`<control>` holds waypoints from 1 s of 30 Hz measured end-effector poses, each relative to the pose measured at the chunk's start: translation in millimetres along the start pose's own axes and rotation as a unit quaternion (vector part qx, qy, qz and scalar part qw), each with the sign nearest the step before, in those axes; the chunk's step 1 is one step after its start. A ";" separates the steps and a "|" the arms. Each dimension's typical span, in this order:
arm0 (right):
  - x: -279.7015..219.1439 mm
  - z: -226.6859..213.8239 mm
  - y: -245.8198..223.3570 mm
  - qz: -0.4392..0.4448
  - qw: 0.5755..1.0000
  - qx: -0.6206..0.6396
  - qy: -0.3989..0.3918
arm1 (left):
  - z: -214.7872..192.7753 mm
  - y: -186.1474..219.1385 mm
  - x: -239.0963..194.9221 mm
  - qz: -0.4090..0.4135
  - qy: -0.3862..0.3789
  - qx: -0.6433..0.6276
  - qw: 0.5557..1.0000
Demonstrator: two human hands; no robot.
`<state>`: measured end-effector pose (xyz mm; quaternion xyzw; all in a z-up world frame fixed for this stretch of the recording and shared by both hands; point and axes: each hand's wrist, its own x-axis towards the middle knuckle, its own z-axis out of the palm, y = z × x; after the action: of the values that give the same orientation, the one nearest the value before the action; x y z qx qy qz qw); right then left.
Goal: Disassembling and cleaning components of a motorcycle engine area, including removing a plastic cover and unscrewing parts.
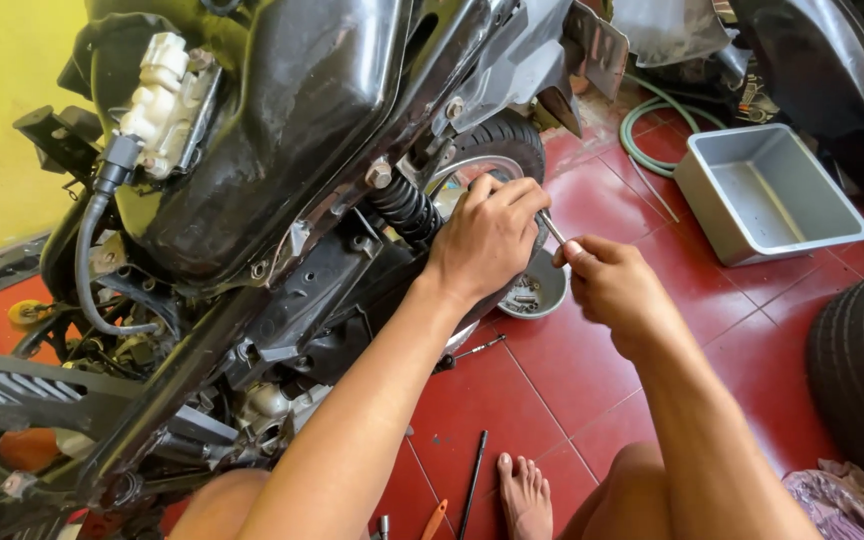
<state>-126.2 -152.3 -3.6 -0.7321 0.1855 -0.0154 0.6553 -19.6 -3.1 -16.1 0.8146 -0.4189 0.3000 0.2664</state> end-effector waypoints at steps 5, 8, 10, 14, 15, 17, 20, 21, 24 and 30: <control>-3.0 2.9 -4.8 0.030 0.993 0.109 -0.035 | 2.4 -3.0 1.1 0.009 0.005 0.005 1.000; 1.2 0.5 8.1 -0.060 0.972 -0.209 0.087 | -3.7 -1.5 -1.9 0.011 0.013 0.001 1.000; 0.1 3.2 14.1 -0.114 0.882 -0.426 0.168 | -4.1 -0.4 -0.9 0.015 0.017 -0.004 1.000; -13.8 24.5 5.9 -0.194 0.760 -0.575 0.234 | 4.9 -1.2 -0.4 0.002 0.019 0.000 1.000; -19.2 30.3 -0.1 -0.178 0.762 -0.576 0.237 | 7.2 -1.6 -1.5 -0.004 0.022 0.003 1.000; -9.1 25.8 -2.6 -0.122 0.809 -0.533 0.216 | 8.6 -1.9 -1.7 -0.004 0.020 0.007 1.000; 13.0 8.1 8.7 -0.038 0.898 -0.409 0.156 | 9.3 -1.2 -2.2 -0.003 0.013 0.017 1.000; 22.5 0.3 14.7 -0.011 0.937 -0.329 0.115 | 9.7 -1.4 -1.8 -0.004 0.008 0.024 1.000; 4.3 -1.0 -15.8 0.044 0.994 0.080 -0.053 | 4.5 -1.3 2.1 0.006 0.007 0.022 1.000; 12.1 0.4 6.7 -0.080 0.921 -0.358 0.128 | 1.7 -4.6 1.1 -0.028 0.007 -0.098 0.995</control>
<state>-116.5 -155.9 -12.7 -0.9222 0.2020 -0.0939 0.3163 -14.8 -2.6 -17.4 0.7935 -0.4216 0.2557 0.3565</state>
